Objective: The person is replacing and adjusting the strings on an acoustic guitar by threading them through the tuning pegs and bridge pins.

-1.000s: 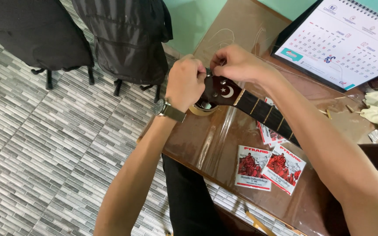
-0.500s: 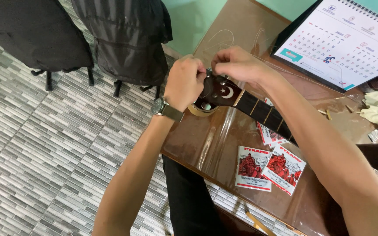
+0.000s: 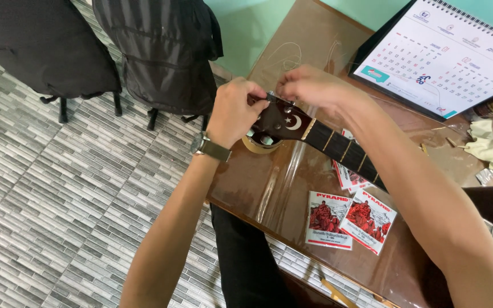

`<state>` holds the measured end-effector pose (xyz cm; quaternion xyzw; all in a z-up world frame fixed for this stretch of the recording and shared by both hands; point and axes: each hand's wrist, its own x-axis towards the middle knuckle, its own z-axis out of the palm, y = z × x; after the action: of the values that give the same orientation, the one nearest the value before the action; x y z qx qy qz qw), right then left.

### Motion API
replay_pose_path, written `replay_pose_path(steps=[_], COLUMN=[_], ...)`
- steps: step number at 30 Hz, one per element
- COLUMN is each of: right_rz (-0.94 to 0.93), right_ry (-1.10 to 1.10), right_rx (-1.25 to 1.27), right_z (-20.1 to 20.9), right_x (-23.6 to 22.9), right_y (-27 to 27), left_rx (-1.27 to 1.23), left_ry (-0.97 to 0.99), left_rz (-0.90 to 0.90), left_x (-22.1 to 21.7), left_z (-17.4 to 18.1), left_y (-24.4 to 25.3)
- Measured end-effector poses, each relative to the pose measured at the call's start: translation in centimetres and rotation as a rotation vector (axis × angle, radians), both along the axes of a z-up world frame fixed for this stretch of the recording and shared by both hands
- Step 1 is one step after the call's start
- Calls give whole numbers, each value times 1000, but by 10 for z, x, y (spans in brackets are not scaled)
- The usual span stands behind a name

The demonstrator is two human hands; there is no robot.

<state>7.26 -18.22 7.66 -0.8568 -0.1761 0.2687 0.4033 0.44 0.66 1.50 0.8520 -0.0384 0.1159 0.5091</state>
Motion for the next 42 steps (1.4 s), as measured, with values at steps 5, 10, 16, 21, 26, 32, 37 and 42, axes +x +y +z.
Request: replay_pose_path(steps=[5, 10, 16, 21, 26, 32, 37, 42], right_rz=[-124, -31, -168, -355, -524, -649, -608, -680], right_ry=[437, 470, 546, 513, 540, 367, 356, 361], right_rx=[411, 601, 498, 344, 557, 501, 564, 636], right_z=[-11, -9, 8, 31, 10, 14, 21, 23], right_x=[13, 6, 7, 10, 17, 19, 22, 25], right_y=[-22, -33, -45, -63, -95, -81, -81, -90], left_rx=[-30, -153, -145, -8, 53, 612, 815, 862], left_ry=[66, 18, 58, -50, -176, -459, -567, -497], left_rz=[-53, 48, -16, 19, -3, -30, -36, -100], left_x=[3, 1, 4, -1, -3, -16, -19, -20], left_z=[11, 22, 12, 22, 13, 9, 8, 0], left_y=[10, 11, 3, -1, -1, -11, -11, -12])
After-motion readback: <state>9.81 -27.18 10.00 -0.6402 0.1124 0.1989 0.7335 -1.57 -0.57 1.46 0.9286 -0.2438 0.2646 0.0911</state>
